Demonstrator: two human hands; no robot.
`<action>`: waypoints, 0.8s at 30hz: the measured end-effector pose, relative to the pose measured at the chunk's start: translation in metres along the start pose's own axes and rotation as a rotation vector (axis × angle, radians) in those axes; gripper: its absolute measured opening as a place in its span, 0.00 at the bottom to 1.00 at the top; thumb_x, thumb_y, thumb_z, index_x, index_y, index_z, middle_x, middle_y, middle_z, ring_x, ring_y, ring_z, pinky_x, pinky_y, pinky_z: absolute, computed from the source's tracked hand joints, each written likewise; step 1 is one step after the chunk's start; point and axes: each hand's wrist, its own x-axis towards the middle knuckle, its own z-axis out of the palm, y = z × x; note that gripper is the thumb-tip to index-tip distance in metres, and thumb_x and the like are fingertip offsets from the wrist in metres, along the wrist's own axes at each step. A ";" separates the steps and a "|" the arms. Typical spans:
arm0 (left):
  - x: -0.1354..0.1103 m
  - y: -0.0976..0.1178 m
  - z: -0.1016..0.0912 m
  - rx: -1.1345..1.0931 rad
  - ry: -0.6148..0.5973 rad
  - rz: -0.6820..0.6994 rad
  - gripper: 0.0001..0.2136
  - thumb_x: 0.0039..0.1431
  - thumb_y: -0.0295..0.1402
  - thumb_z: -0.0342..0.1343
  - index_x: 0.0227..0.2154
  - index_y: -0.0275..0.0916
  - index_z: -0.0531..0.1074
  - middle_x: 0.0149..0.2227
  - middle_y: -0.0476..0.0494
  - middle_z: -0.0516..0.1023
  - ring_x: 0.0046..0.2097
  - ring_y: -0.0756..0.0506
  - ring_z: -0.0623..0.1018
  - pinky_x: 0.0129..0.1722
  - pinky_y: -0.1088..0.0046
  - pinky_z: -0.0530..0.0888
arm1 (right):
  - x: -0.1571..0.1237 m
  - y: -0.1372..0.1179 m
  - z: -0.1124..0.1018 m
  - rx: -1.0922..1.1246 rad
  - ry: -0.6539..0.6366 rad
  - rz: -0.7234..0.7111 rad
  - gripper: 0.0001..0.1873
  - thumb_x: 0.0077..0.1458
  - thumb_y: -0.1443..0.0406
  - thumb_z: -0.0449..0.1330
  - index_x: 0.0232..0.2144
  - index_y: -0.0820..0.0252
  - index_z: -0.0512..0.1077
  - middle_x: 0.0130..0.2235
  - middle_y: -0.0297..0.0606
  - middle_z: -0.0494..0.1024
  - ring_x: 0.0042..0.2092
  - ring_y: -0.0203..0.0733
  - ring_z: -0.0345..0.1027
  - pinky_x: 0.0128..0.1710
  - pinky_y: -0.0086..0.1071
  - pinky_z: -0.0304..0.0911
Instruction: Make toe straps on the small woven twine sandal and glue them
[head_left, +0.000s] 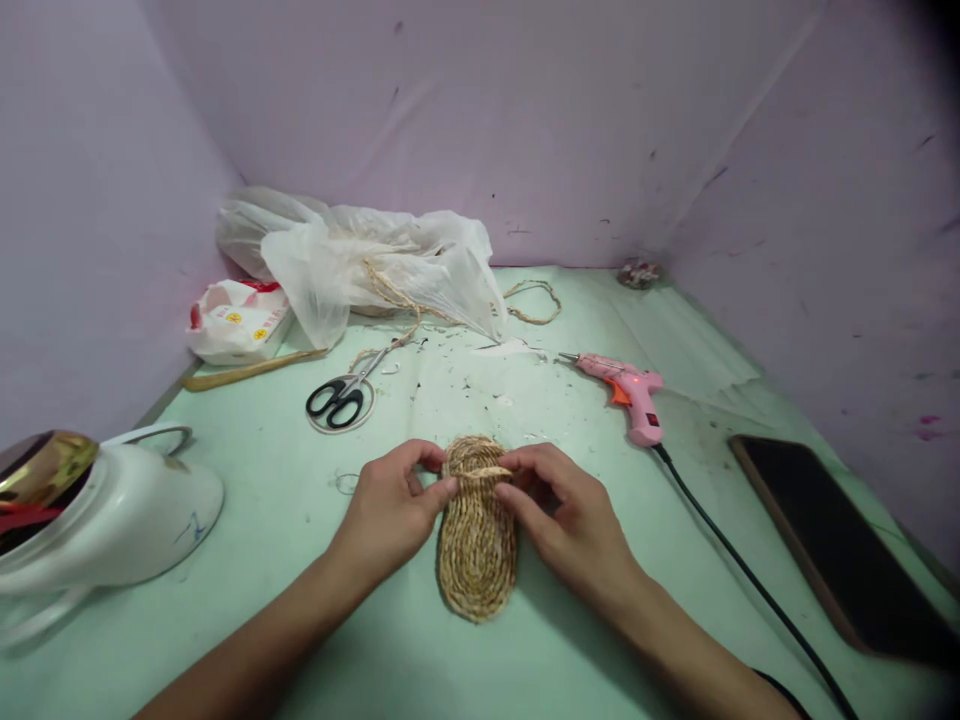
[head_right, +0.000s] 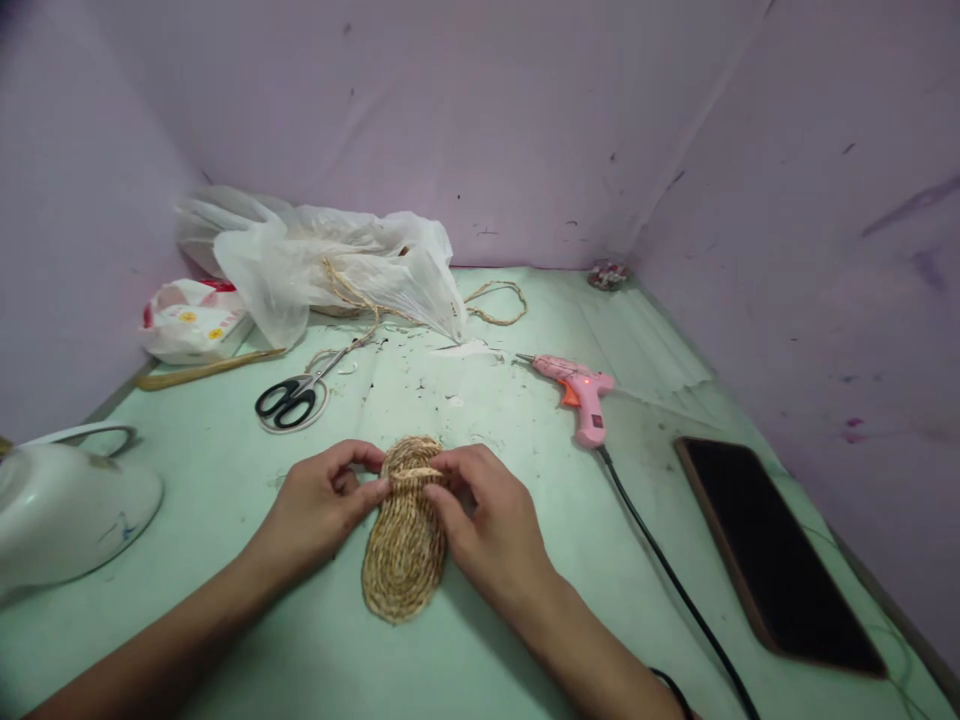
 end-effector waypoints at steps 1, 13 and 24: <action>0.002 -0.001 0.000 -0.035 0.004 0.005 0.07 0.49 0.36 0.53 0.28 0.38 0.70 0.16 0.56 0.63 0.19 0.53 0.62 0.20 0.77 0.60 | 0.004 0.002 0.002 -0.022 -0.002 0.038 0.07 0.51 0.69 0.56 0.34 0.58 0.71 0.34 0.36 0.74 0.32 0.37 0.66 0.32 0.32 0.63; -0.001 -0.005 0.001 -0.177 -0.100 -0.030 0.12 0.45 0.31 0.56 0.36 0.39 0.68 0.25 0.53 0.68 0.21 0.54 0.65 0.21 0.78 0.63 | 0.024 -0.007 0.004 -0.250 -0.037 0.251 0.09 0.52 0.65 0.53 0.32 0.58 0.72 0.25 0.33 0.76 0.27 0.39 0.68 0.28 0.31 0.61; -0.004 0.000 0.010 -0.201 -0.005 0.057 0.15 0.46 0.26 0.52 0.39 0.41 0.67 0.31 0.50 0.71 0.26 0.52 0.69 0.25 0.76 0.68 | 0.016 -0.019 0.003 -0.618 -0.109 -0.398 0.08 0.49 0.67 0.57 0.35 0.57 0.72 0.35 0.40 0.76 0.36 0.46 0.67 0.29 0.34 0.61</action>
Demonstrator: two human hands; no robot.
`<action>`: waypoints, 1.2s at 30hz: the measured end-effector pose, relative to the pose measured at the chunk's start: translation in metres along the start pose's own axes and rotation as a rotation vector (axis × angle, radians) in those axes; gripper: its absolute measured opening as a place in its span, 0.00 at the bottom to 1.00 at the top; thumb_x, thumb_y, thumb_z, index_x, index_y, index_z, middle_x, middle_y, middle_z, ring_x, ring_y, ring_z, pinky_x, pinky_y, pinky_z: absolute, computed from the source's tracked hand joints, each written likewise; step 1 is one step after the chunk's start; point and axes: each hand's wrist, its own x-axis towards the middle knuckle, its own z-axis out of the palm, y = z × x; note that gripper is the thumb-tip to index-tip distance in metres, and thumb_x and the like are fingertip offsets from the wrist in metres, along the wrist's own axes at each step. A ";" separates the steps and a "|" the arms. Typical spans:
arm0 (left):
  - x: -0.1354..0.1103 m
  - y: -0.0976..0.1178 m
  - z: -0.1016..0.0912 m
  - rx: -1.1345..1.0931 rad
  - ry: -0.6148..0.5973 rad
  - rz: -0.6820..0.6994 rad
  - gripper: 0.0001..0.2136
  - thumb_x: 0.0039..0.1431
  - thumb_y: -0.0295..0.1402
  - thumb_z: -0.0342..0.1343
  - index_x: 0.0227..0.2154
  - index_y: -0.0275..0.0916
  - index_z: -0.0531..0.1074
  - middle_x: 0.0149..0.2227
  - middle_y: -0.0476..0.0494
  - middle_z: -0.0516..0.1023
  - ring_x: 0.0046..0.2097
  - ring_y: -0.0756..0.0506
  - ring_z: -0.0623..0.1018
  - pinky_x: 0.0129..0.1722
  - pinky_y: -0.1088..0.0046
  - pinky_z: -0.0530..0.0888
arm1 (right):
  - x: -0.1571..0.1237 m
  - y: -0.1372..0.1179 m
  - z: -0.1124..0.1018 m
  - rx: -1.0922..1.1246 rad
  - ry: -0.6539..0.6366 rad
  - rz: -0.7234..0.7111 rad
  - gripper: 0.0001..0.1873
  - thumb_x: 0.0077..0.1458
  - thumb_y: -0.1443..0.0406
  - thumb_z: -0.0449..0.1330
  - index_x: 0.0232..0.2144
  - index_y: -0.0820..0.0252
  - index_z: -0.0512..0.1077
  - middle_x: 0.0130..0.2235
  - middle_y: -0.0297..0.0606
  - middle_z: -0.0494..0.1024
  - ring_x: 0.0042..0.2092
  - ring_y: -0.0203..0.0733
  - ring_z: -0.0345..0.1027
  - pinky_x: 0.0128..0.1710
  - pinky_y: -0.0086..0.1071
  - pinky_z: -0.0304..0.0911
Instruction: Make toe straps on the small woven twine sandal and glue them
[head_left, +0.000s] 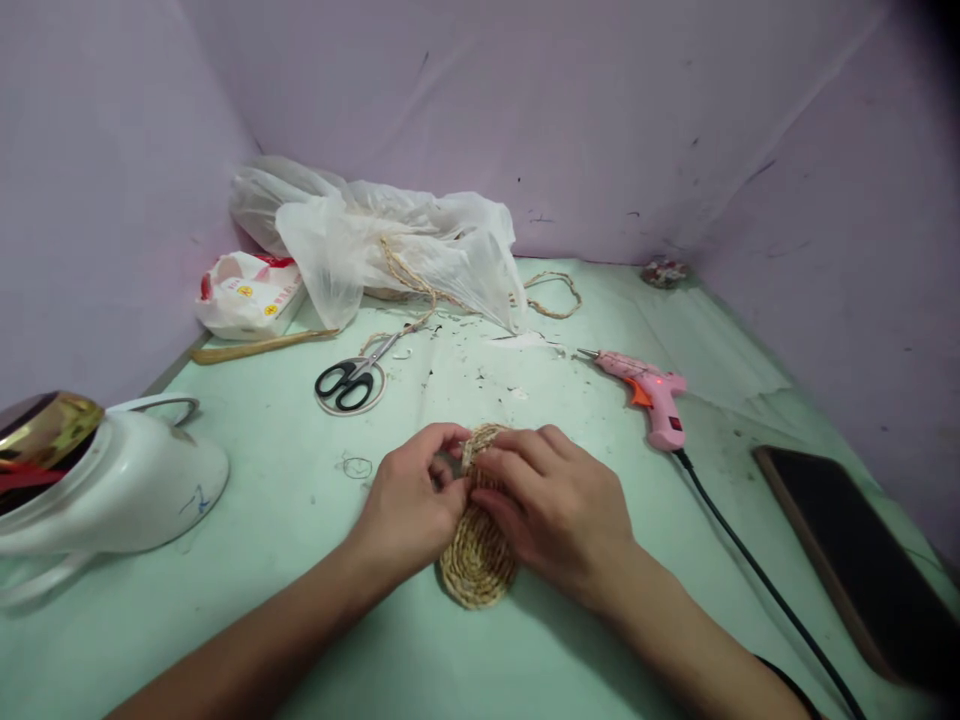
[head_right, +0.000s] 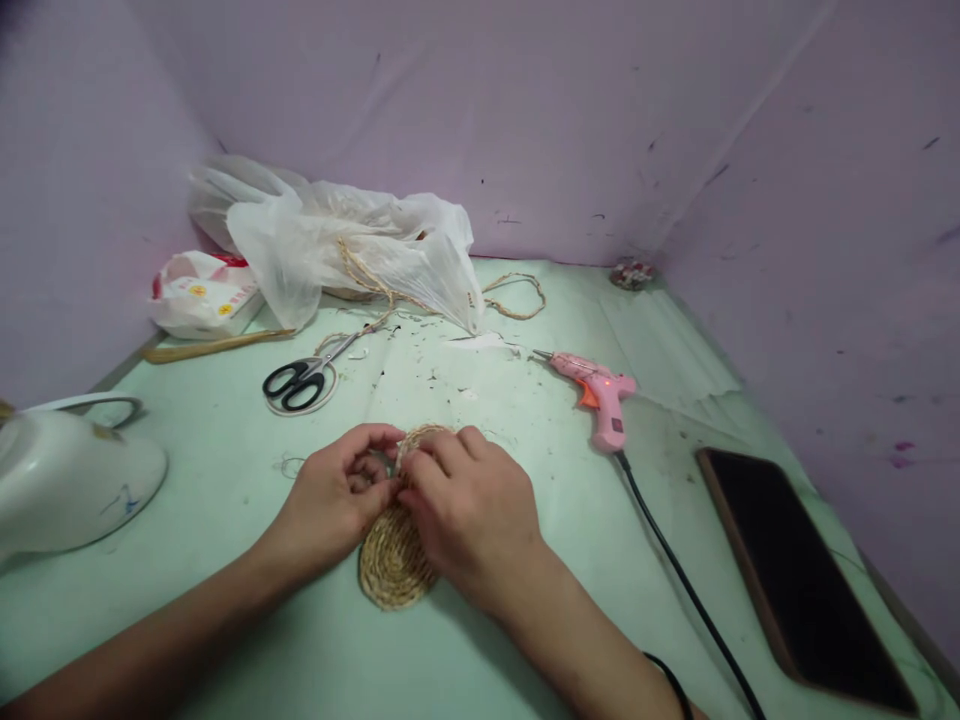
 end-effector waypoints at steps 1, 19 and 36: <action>0.000 0.001 0.001 -0.014 0.011 0.016 0.15 0.46 0.25 0.52 0.39 0.41 0.67 0.32 0.50 0.71 0.28 0.51 0.70 0.28 0.76 0.69 | 0.001 -0.001 0.000 0.032 -0.032 0.005 0.06 0.50 0.67 0.57 0.32 0.57 0.72 0.32 0.38 0.76 0.34 0.44 0.68 0.28 0.34 0.60; -0.013 0.011 0.009 -0.053 -0.143 -0.025 0.08 0.50 0.30 0.50 0.30 0.39 0.73 0.28 0.49 0.76 0.33 0.45 0.74 0.32 0.73 0.70 | 0.000 0.009 0.014 0.443 0.109 0.346 0.06 0.48 0.67 0.57 0.31 0.58 0.73 0.30 0.37 0.76 0.30 0.39 0.69 0.30 0.31 0.64; -0.011 0.004 0.015 0.018 -0.082 -0.024 0.07 0.52 0.31 0.49 0.25 0.39 0.72 0.24 0.51 0.72 0.31 0.47 0.73 0.31 0.74 0.68 | 0.004 0.015 0.011 0.601 0.058 0.281 0.07 0.47 0.71 0.54 0.27 0.59 0.73 0.26 0.33 0.72 0.24 0.32 0.62 0.23 0.26 0.58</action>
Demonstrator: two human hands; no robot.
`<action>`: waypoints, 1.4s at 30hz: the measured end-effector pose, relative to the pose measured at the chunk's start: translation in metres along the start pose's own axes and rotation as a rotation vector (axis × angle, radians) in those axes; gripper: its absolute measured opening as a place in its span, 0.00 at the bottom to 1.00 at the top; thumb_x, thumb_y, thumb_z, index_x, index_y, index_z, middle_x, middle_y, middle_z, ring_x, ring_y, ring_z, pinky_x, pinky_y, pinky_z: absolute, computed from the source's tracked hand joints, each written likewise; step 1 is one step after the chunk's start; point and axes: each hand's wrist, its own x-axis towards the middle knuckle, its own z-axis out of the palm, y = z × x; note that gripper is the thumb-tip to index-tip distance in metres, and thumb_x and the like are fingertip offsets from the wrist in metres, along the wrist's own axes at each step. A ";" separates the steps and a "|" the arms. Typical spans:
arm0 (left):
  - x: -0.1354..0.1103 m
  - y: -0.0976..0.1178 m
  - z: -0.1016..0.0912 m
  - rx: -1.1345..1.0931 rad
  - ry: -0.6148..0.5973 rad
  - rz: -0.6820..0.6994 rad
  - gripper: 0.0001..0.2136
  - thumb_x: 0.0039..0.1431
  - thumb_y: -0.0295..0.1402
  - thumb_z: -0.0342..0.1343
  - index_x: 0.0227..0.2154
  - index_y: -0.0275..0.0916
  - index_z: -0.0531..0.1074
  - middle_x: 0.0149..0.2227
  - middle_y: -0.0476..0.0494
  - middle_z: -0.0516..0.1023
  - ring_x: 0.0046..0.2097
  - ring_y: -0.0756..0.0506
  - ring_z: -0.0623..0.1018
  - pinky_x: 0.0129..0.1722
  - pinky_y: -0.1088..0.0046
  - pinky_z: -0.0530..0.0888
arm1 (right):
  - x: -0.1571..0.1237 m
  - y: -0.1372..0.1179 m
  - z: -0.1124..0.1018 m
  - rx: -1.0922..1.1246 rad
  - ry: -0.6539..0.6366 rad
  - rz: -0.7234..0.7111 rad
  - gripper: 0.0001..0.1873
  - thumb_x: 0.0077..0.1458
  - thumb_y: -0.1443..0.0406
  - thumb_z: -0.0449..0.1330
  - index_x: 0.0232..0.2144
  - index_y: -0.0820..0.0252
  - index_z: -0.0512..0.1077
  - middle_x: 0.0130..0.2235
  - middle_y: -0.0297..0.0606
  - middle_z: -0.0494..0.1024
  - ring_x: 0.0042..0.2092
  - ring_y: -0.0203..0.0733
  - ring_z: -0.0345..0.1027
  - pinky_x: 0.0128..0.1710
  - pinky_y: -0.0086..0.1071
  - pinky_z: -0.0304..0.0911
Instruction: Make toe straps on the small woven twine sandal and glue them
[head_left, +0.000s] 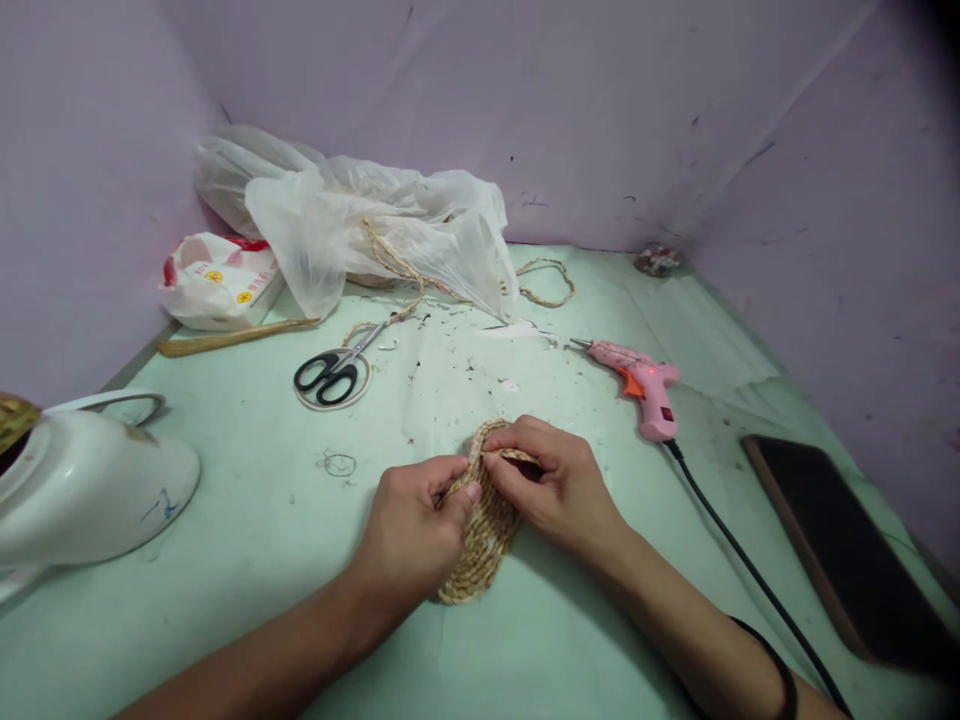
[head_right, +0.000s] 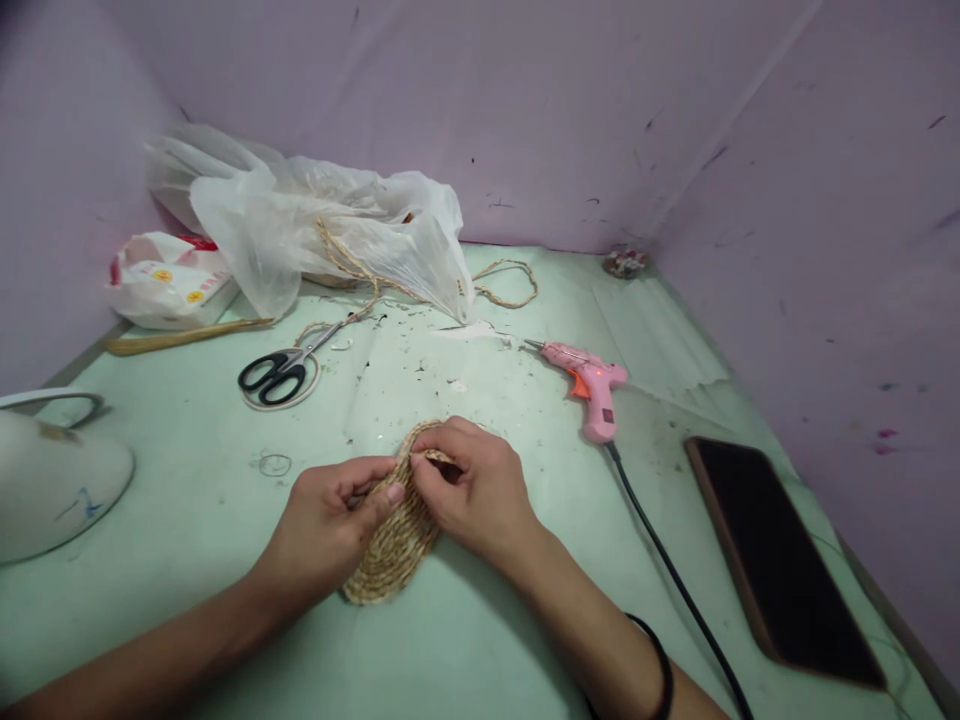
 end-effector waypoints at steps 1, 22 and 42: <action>0.000 0.001 -0.001 -0.010 -0.003 0.000 0.07 0.51 0.31 0.50 0.25 0.38 0.72 0.24 0.51 0.72 0.30 0.48 0.72 0.31 0.74 0.68 | 0.000 0.000 0.000 0.008 -0.004 0.001 0.07 0.47 0.71 0.55 0.27 0.59 0.73 0.26 0.34 0.72 0.24 0.32 0.63 0.23 0.26 0.58; -0.032 0.016 -0.005 -0.505 -0.165 -0.311 0.04 0.46 0.32 0.51 0.20 0.38 0.67 0.15 0.54 0.64 0.18 0.53 0.64 0.20 0.76 0.63 | -0.049 -0.012 -0.007 0.331 -0.162 0.256 0.04 0.50 0.65 0.57 0.26 0.57 0.70 0.25 0.34 0.72 0.27 0.37 0.66 0.27 0.27 0.62; -0.028 0.015 -0.005 -0.674 -0.252 -0.459 0.05 0.38 0.28 0.58 0.15 0.35 0.69 0.12 0.51 0.72 0.16 0.54 0.69 0.18 0.79 0.65 | -0.040 -0.025 -0.013 0.409 -0.103 0.092 0.04 0.40 0.71 0.56 0.17 0.62 0.69 0.16 0.34 0.70 0.19 0.31 0.61 0.19 0.23 0.56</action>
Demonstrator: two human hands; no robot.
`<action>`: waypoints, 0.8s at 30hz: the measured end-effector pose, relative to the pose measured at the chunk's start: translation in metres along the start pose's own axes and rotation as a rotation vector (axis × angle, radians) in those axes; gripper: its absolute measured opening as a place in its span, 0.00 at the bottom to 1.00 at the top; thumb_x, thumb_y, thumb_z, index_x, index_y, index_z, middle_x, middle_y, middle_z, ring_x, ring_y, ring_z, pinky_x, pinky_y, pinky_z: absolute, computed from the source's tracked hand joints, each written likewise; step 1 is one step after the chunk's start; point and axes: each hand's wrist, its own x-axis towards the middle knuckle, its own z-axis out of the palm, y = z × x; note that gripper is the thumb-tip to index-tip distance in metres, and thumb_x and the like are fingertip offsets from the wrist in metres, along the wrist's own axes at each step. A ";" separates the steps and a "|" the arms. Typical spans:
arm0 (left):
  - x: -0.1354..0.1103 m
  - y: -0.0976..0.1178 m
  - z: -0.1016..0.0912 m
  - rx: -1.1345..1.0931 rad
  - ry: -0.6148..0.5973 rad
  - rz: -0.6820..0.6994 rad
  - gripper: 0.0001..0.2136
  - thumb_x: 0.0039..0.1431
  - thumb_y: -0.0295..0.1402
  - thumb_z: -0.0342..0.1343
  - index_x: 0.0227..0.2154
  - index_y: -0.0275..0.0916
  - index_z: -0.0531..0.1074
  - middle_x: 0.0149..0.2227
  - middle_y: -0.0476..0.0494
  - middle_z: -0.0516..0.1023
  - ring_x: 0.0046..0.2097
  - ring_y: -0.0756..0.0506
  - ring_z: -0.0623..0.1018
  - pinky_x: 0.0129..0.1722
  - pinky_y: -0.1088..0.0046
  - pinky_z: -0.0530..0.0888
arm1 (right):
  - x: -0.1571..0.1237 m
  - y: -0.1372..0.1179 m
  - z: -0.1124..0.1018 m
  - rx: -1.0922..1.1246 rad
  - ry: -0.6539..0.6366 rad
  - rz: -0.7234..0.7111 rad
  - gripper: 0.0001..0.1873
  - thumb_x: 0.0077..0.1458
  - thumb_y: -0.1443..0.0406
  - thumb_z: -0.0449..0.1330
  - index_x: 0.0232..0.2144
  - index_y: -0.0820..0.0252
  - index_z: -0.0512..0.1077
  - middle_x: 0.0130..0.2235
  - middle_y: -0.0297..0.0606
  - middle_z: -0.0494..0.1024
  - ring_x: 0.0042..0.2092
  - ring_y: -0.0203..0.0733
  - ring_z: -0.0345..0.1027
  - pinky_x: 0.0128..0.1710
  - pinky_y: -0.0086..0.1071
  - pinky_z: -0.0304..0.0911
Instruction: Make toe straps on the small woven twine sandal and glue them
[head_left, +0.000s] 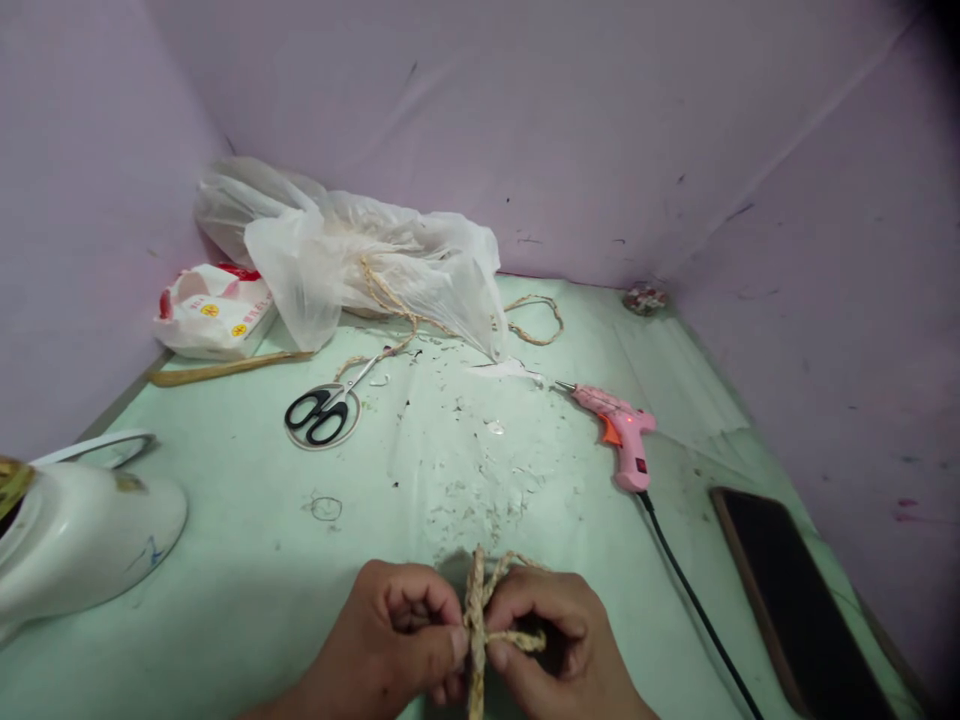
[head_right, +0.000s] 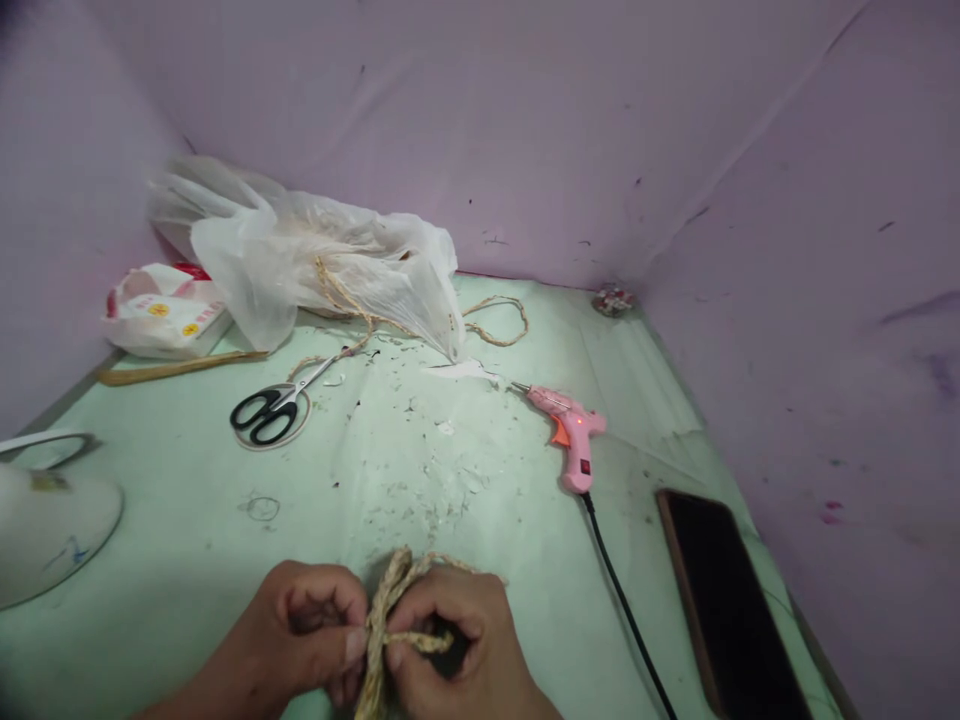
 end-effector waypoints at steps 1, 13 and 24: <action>0.000 0.001 0.001 -0.032 -0.012 -0.006 0.05 0.38 0.28 0.59 0.15 0.36 0.69 0.13 0.51 0.72 0.16 0.53 0.69 0.18 0.79 0.66 | 0.000 0.000 0.001 0.005 0.003 -0.002 0.04 0.39 0.71 0.56 0.17 0.62 0.69 0.16 0.34 0.70 0.19 0.31 0.61 0.19 0.22 0.56; -0.002 -0.013 -0.002 0.262 0.019 0.045 0.06 0.35 0.20 0.51 0.11 0.36 0.66 0.12 0.53 0.68 0.17 0.54 0.65 0.18 0.80 0.58 | -0.009 0.006 0.000 0.063 -0.070 0.019 0.03 0.38 0.71 0.57 0.17 0.61 0.68 0.16 0.32 0.69 0.19 0.31 0.61 0.19 0.23 0.55; 0.001 0.012 -0.007 0.125 0.096 0.172 0.09 0.40 0.35 0.60 0.18 0.35 0.68 0.15 0.54 0.63 0.20 0.54 0.61 0.21 0.79 0.57 | 0.014 -0.010 0.001 -0.211 0.057 0.045 0.05 0.45 0.71 0.58 0.23 0.62 0.74 0.21 0.35 0.76 0.23 0.34 0.69 0.24 0.25 0.63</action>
